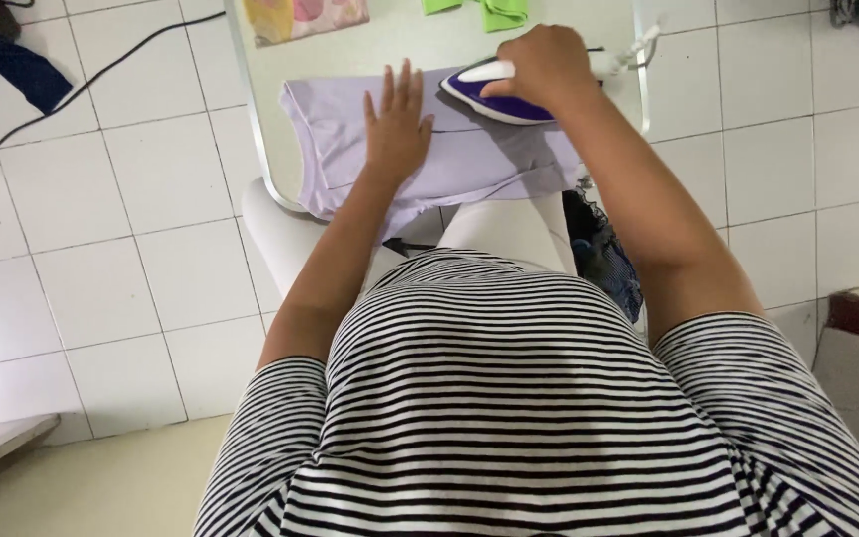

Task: Ironing a folded piece of clothing on a table

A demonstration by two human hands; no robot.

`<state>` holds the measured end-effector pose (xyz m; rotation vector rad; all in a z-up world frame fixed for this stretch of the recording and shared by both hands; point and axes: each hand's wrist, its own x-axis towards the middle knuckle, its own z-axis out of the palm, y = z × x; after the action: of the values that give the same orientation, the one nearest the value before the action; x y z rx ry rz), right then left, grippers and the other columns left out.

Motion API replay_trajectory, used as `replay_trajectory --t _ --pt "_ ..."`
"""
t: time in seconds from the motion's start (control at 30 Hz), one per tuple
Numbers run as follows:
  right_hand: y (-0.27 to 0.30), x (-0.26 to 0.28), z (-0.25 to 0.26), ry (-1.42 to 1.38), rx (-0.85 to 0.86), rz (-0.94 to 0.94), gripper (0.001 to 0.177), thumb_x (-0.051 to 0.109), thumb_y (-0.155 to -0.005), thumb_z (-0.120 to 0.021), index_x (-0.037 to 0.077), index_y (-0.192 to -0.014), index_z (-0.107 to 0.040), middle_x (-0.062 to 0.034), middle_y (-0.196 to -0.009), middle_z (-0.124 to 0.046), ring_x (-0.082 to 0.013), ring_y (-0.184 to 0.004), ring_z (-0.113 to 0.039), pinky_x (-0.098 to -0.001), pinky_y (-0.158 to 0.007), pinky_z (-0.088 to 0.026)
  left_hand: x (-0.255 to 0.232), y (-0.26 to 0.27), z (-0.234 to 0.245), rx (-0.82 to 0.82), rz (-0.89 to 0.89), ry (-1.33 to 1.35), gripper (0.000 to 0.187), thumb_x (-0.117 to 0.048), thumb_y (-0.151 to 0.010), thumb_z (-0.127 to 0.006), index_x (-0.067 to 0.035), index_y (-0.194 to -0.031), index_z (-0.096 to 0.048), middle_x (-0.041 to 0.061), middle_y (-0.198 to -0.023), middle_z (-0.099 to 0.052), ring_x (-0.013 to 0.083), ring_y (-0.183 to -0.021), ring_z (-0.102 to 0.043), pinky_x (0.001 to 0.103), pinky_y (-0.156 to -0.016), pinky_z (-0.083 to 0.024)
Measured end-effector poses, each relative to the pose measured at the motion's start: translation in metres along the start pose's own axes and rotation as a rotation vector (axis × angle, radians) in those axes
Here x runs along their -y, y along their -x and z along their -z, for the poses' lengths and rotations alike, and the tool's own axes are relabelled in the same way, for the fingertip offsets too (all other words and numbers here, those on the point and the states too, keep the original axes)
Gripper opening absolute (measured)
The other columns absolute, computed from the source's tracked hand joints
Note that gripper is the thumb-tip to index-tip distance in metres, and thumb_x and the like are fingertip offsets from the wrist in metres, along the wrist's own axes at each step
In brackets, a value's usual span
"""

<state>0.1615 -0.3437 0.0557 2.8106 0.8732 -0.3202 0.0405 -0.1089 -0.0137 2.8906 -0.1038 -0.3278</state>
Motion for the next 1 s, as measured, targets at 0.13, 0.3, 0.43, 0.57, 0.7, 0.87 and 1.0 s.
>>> replay_trajectory --t 0.13,0.3,0.43,0.57,0.7,0.87,1.0 --pt "-0.002 0.026 0.003 0.075 0.123 0.01 0.061 0.079 -0.096 -0.058 0.023 -0.105 -0.077 -0.0053 -0.084 -0.076 -0.0313 -0.08 -0.072 -0.0432 -0.058 -0.053 -0.002 0.001 -0.019 -0.073 -0.024 -0.078 0.069 -0.05 -0.112 -0.038 -0.013 -0.168 -0.019 0.002 -0.173 -0.005 0.0295 -0.158 -0.002 0.073 -0.12 -0.012" --pt "-0.016 0.014 -0.02 0.111 -0.078 0.004 0.064 0.085 -0.092 -0.062 0.023 -0.095 -0.078 -0.0027 -0.074 -0.074 -0.0294 -0.071 -0.073 -0.0425 -0.056 -0.052 -0.003 0.008 -0.011 -0.121 0.039 -0.078 0.076 -0.056 -0.111 -0.044 -0.014 -0.168 -0.018 0.001 -0.173 -0.005 0.0299 -0.158 -0.003 0.07 -0.121 -0.014" --pt "-0.034 0.002 -0.047 0.082 -0.295 -0.03 0.059 0.082 -0.083 -0.077 0.023 -0.08 -0.078 0.0036 -0.066 -0.068 -0.0242 -0.062 -0.066 -0.0374 -0.045 -0.045 -0.006 0.011 -0.003 -0.085 0.045 -0.021 0.075 -0.054 -0.113 -0.045 -0.013 -0.168 -0.016 0.001 -0.173 -0.005 0.0306 -0.158 -0.001 0.071 -0.122 -0.013" --pt "-0.014 0.005 -0.027 0.019 -0.188 0.014 0.058 0.077 -0.089 -0.076 0.02 -0.095 -0.08 0.0002 -0.079 -0.074 -0.0295 -0.073 -0.071 -0.0417 -0.05 -0.051 0.002 0.01 -0.022 -0.193 0.022 -0.066 0.076 -0.056 -0.113 -0.05 -0.012 -0.168 -0.022 0.002 -0.173 -0.009 0.0321 -0.158 -0.006 0.071 -0.121 -0.017" --pt "0.003 0.009 -0.006 0.181 0.036 0.172 0.061 0.085 -0.092 -0.057 0.028 -0.093 -0.076 -0.0004 -0.076 -0.073 -0.0291 -0.072 -0.072 -0.0406 -0.054 -0.049 0.006 0.01 -0.017 -0.13 0.046 -0.056 0.079 -0.06 -0.114 -0.045 -0.011 -0.169 -0.016 0.001 -0.173 -0.003 0.029 -0.158 0.002 0.068 -0.124 -0.009" --pt "-0.011 0.008 -0.018 0.125 -0.083 0.073 0.061 0.087 -0.085 -0.061 0.029 -0.089 -0.079 -0.0021 -0.07 -0.073 -0.031 -0.068 -0.073 -0.0418 -0.052 -0.048 0.0 0.014 -0.003 -0.075 0.063 -0.028 0.077 -0.056 -0.114 -0.043 -0.008 -0.168 -0.016 0.001 -0.173 -0.002 0.0295 -0.158 0.001 0.067 -0.125 -0.008" --pt "-0.019 0.009 -0.028 0.079 -0.174 -0.006 0.063 0.084 -0.09 -0.07 0.022 -0.081 -0.077 0.0026 -0.065 -0.068 -0.0258 -0.066 -0.068 -0.0387 -0.05 -0.048 0.002 0.018 -0.009 -0.144 0.04 -0.038 0.077 -0.057 -0.113 -0.044 -0.008 -0.168 -0.021 0.002 -0.172 -0.005 0.03 -0.158 -0.003 0.068 -0.124 -0.011"
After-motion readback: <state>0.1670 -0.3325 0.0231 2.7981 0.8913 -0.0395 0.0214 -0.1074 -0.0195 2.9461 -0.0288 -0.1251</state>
